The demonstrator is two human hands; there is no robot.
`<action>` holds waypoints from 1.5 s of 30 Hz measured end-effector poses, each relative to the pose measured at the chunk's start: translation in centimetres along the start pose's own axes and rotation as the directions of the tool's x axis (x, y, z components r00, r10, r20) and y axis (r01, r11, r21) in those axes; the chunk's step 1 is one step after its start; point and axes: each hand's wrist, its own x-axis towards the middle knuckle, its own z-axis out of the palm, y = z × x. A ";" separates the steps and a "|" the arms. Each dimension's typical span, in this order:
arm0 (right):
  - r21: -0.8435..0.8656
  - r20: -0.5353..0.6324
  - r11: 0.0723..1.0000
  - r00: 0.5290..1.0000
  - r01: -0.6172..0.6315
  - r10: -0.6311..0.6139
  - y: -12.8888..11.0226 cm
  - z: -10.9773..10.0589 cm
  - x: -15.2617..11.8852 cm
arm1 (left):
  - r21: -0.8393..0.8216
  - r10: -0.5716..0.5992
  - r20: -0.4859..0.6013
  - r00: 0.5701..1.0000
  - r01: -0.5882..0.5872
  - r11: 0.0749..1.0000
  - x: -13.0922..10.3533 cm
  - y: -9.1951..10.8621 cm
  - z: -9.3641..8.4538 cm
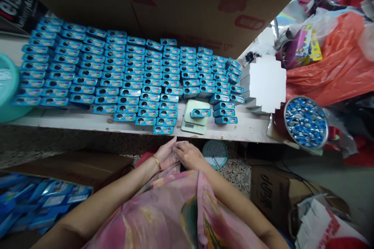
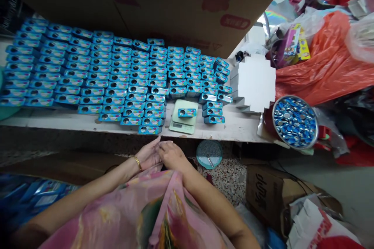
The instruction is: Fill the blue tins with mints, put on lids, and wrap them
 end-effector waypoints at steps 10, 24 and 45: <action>0.153 0.016 0.987 0.999 -0.043 0.041 0.8 0.8 -1.0 | 0.043 -0.078 -0.103 0.992 0.083 0.996 0.5 -0.8 -0.1; 0.335 -0.022 0.942 0.999 -0.028 0.038 0.2 -0.4 -0.5 | 0.017 -0.077 -0.089 0.993 0.079 0.997 0.5 -0.4 0.6; -0.046 -0.562 0.770 0.654 -0.636 0.506 15.3 -15.0 -9.5 | 0.342 0.253 -0.456 0.853 -0.095 0.935 -2.7 5.6 -3.4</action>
